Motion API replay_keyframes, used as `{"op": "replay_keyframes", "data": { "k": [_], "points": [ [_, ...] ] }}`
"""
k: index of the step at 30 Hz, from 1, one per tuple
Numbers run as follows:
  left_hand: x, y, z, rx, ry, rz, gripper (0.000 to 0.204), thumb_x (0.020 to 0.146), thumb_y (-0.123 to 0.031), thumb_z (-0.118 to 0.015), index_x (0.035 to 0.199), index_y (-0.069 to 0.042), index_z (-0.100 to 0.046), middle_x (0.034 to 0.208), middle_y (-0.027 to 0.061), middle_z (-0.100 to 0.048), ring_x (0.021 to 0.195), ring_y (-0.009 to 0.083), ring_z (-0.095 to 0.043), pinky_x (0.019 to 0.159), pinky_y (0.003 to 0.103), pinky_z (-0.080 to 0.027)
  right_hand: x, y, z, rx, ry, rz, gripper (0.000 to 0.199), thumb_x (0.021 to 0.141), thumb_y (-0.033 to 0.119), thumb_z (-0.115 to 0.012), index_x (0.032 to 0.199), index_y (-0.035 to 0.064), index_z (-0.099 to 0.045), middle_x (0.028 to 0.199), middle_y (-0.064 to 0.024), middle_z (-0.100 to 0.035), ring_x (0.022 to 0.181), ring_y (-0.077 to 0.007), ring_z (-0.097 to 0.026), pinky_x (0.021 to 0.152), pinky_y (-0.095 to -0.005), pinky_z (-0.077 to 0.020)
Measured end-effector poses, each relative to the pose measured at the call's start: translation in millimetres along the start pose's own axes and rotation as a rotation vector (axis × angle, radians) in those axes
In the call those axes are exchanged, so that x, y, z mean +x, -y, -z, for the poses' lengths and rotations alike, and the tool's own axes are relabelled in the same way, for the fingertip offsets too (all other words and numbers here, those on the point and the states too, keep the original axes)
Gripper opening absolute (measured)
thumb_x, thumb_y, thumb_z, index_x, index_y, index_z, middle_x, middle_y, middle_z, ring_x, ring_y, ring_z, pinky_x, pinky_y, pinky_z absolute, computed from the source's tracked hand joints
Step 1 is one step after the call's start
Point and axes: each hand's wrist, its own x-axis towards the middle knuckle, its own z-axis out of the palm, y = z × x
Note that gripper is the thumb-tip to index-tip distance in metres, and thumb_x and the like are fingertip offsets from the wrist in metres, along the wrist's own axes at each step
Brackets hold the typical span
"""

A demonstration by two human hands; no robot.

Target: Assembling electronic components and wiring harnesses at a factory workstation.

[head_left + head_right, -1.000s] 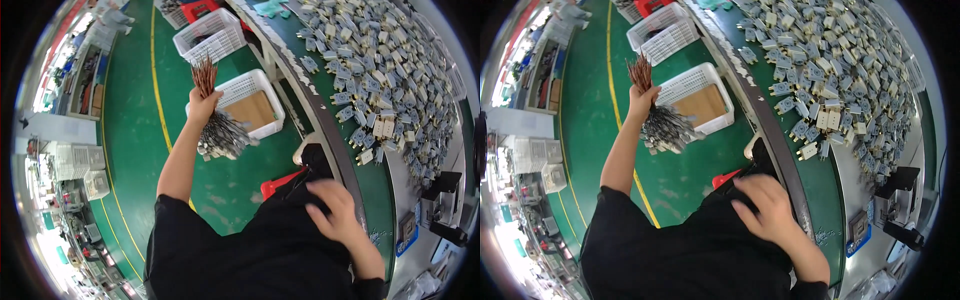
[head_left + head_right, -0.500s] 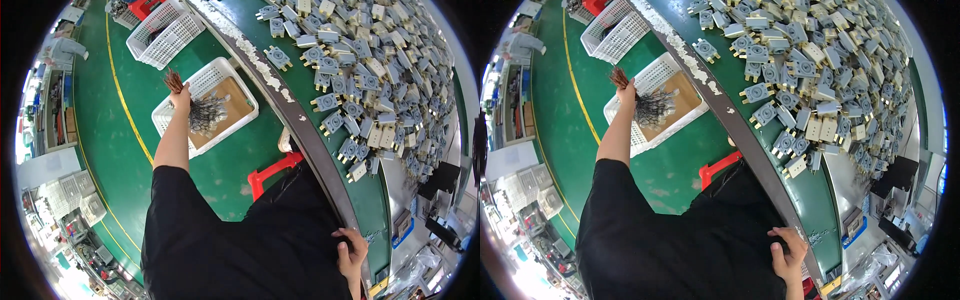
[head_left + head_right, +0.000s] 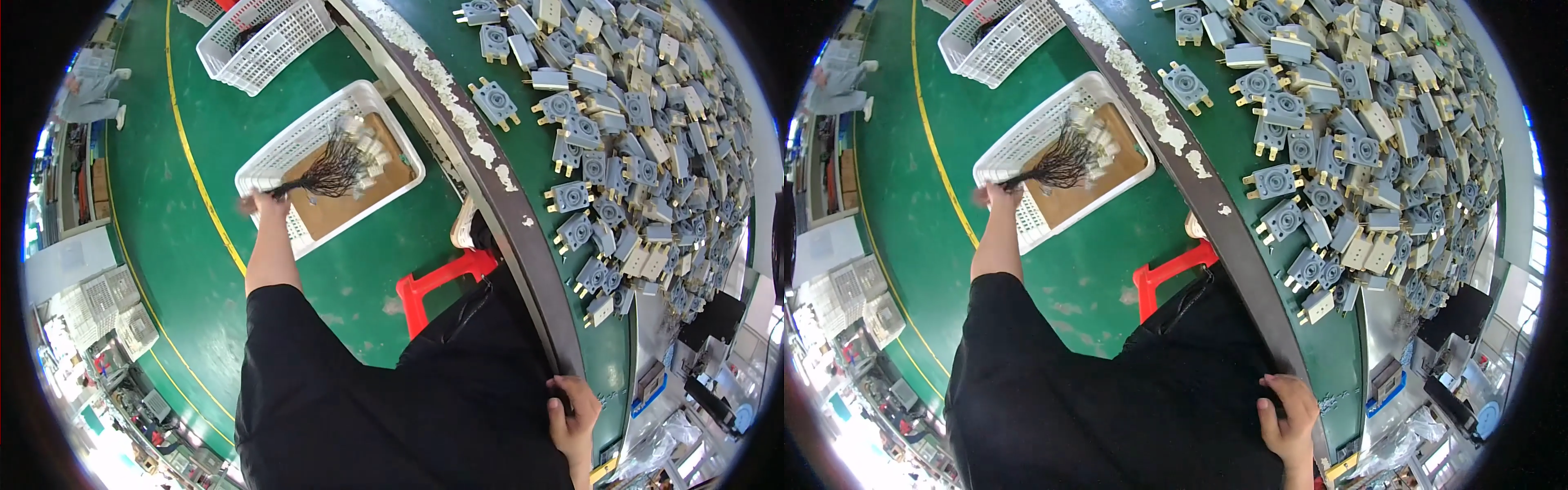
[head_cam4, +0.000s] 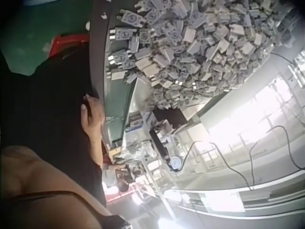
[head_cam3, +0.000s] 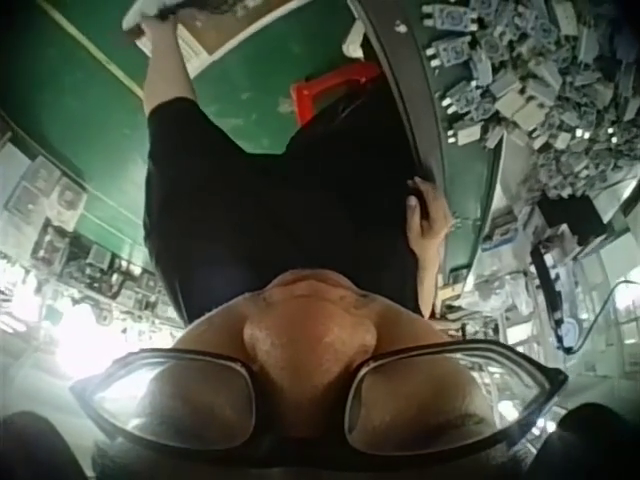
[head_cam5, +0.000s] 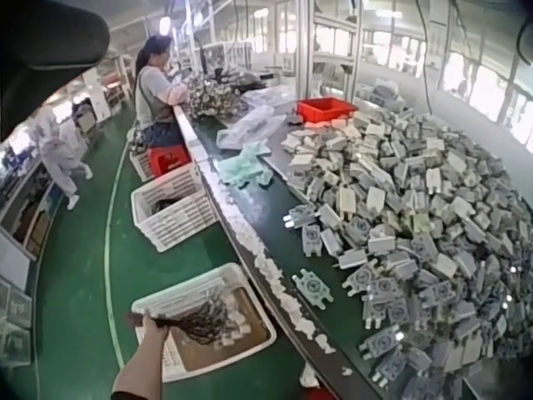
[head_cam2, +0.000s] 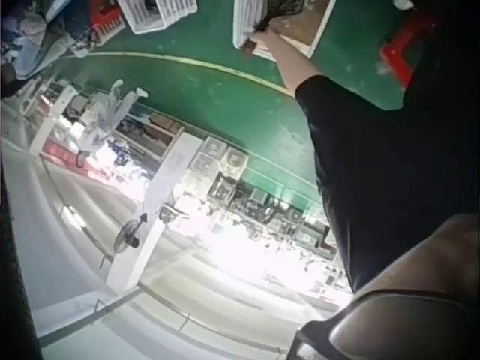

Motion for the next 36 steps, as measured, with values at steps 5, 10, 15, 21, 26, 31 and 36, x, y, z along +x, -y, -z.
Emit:
{"op": "replay_keyframes", "data": {
  "k": [5,10,15,21,26,31,36],
  "points": [
    [2,35,60,1.39,-0.127,-0.262,0.074,0.098,-0.064,-0.051,0.121,0.004,-0.069,0.109,0.0212,-0.074,0.109,0.0308,-0.07,0.087,0.047,-0.054,1,-3,0,0.002,-0.001,0.01,0.024,0.083,0.003,-0.068,0.106,-0.0034,-0.066,0.093,-0.0174,-0.072,0.087,-0.0335,-0.071,0.081,-0.0392,-0.0545],
    [-98,192,2,1.709,1.045,-0.514,0.079,0.087,-0.049,-0.075,0.147,-0.004,-0.048,0.14,0.0212,-0.06,0.127,0.0347,-0.06,0.107,0.041,-0.048,6,-3,-4,-0.073,0.02,0.019,0.023,0.079,0.004,-0.072,0.101,-0.0013,-0.068,0.093,-0.0147,-0.072,0.087,-0.0341,-0.07,0.08,-0.0416,-0.0547],
    [-135,229,-14,2.033,0.857,-0.731,0.055,0.097,-0.05,-0.061,0.14,-0.017,-0.057,0.125,0.0198,-0.068,0.116,0.0387,-0.065,0.1,0.049,-0.051,1,-9,0,-0.081,0.052,0.156,0.03,0.074,0.006,-0.078,0.102,-0.0004,-0.07,0.095,-0.0148,-0.072,0.087,-0.0337,-0.07,0.078,-0.0423,-0.0545],
    [-168,272,8,2.151,0.861,-0.899,0.037,0.103,-0.046,-0.052,0.126,-0.02,-0.063,0.106,0.0161,-0.073,0.1,0.0392,-0.07,0.087,0.054,-0.054,-17,-21,0,-0.011,0.037,0.165,0.03,0.075,0.005,-0.078,0.104,-0.0011,-0.069,0.096,-0.0154,-0.071,0.088,-0.0343,-0.069,0.079,-0.0427,-0.0549],
    [-211,334,17,2.124,1.001,-0.92,0.034,0.101,-0.04,-0.054,0.123,-0.018,-0.067,0.109,0.0174,-0.074,0.098,0.0399,-0.071,0.085,0.052,-0.056,-38,-30,10,-0.066,-0.05,0.145,0.033,0.075,0.007,-0.081,0.106,0.0001,-0.071,0.094,-0.0136,-0.07,0.085,-0.0316,-0.069,0.076,-0.0413,-0.0557],
    [-193,375,27,2.302,1.326,-1.172,0.041,0.099,-0.029,-0.053,0.128,-0.002,-0.065,0.13,0.0205,-0.066,0.118,0.0313,-0.066,0.099,0.044,-0.052,-69,-48,29,0.015,-0.144,0.217,0.031,0.085,0.011,-0.078,0.113,0.0016,-0.071,0.099,-0.0123,-0.07,0.088,-0.0297,-0.069,0.078,-0.0402,-0.0566],
    [-401,512,-27,1.996,2.046,-1.32,0.041,0.099,-0.029,-0.053,0.128,-0.001,-0.065,0.13,0.0205,-0.066,0.118,0.0309,-0.065,0.099,0.044,-0.052,-129,-71,26,0.16,-0.454,0.193,0.031,0.092,0.013,-0.073,0.12,0.0003,-0.069,0.101,-0.014,-0.07,0.088,-0.0323,-0.068,0.078,-0.0404,-0.0561]
  ]
}}
